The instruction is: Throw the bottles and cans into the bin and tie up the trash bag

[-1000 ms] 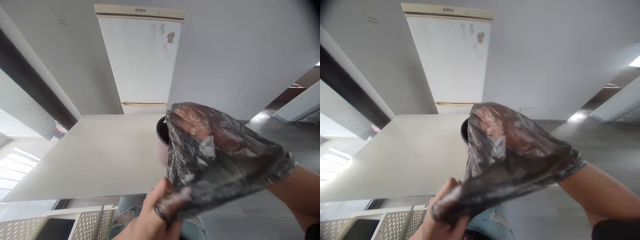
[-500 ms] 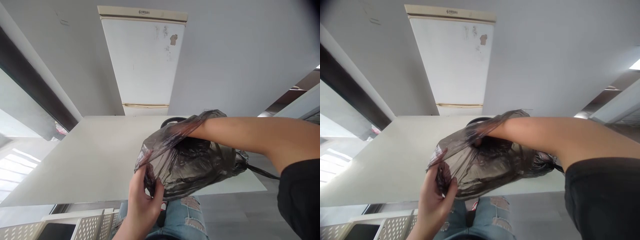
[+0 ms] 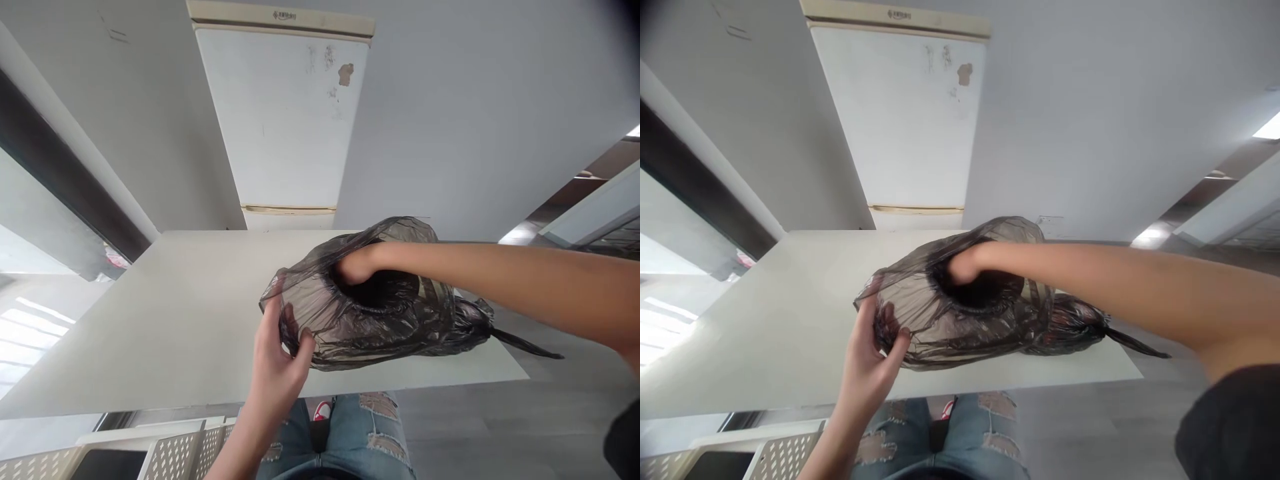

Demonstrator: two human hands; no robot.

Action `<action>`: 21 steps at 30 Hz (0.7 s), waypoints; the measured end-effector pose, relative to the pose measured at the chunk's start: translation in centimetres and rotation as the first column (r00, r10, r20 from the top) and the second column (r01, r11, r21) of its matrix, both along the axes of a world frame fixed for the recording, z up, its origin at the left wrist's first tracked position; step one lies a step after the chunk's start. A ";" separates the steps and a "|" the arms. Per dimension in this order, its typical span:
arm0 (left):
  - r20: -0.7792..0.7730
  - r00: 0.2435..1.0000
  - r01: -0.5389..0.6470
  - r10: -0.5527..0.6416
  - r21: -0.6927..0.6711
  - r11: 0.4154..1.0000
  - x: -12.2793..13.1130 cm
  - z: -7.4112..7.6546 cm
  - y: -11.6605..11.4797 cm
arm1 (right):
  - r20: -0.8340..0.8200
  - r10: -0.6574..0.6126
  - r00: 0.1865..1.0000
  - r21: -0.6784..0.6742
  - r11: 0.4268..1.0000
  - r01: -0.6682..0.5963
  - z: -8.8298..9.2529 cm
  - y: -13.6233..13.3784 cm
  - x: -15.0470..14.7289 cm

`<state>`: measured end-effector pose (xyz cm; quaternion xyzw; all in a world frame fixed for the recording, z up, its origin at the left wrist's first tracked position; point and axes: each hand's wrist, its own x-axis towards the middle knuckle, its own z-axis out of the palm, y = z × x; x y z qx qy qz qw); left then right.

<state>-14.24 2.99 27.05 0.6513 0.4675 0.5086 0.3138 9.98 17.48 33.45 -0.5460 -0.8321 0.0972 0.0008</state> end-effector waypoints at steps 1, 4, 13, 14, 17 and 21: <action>-0.020 1.000 0.005 -0.005 -0.001 1.000 -0.3 0.0 0.1 | 0.026 0.033 0.999 -0.061 0.998 -0.032 1.0 -0.5 0.3; -0.077 0.997 0.003 -0.002 0.005 1.000 -1.2 0.1 0.5 | 0.020 0.091 0.996 -0.069 0.994 -0.090 4.1 -3.3 2.3; 0.078 0.997 0.009 -0.003 -0.077 0.997 -0.1 0.6 5.9 | -0.210 0.085 0.974 0.402 0.915 0.007 4.1 -5.4 7.0; 0.112 0.993 0.042 -0.028 -0.123 0.992 0.1 0.2 6.8 | -0.209 0.084 0.974 0.361 0.933 -0.003 3.6 -4.4 7.3; 0.269 0.951 0.238 -0.153 -0.321 0.917 0.3 -1.6 8.7 | -0.240 0.015 0.971 0.180 0.983 0.030 2.1 -1.5 8.3; 0.398 0.872 0.457 -0.284 -0.459 0.762 -0.4 -4.0 8.6 | -0.404 -0.151 0.902 -0.089 0.988 0.126 0.4 0.7 10.4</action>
